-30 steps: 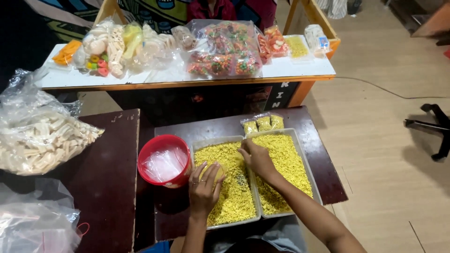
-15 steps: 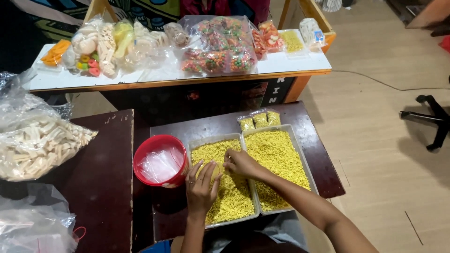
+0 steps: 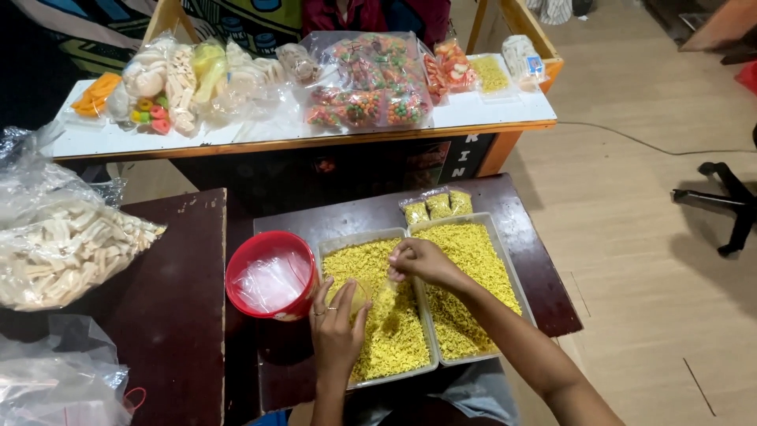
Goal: Packing small yellow noodle snacks into individual plastic bags from a large tray.
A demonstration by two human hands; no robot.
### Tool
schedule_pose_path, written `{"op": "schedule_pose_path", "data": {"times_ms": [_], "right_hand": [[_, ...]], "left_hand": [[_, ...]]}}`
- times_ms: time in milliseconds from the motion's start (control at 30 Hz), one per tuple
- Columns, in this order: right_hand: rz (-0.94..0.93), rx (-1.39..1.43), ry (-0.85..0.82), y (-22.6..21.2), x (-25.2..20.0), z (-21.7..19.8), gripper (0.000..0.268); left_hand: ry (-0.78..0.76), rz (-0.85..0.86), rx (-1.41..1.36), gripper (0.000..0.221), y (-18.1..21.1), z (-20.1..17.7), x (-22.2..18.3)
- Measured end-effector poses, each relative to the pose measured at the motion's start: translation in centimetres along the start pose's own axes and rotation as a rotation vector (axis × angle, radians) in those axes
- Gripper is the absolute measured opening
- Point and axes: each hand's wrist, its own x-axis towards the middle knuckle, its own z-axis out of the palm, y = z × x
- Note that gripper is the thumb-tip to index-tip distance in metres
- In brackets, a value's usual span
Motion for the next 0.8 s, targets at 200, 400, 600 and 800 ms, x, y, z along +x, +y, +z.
{"op": "schedule_pose_path", "data": {"times_ms": [200,400,600,800], "right_hand": [[-0.121,0.164,0.214,-0.7,-1.4,-0.8,0.013],[-0.293,0.062,0.332,-0.5,-2.6,-0.6,0.017],[-0.444,-0.048,0.363,-0.4,-3.5,-0.3,0.017],[-0.739,-0.209,0.293,0.8,-3.0,-0.5,0.008]], "left_hand": [[-0.025,-0.069,-0.231,0.053,2.1,1.3,0.9],[-0.229,-0.503,-0.623,0.049,4.5,-0.2,2.3],[-0.279,-0.658,-0.633,0.049,5.0,-0.3,3.0],[-0.364,-0.832,-0.766,0.046,5.2,-1.5,3.9]]}}
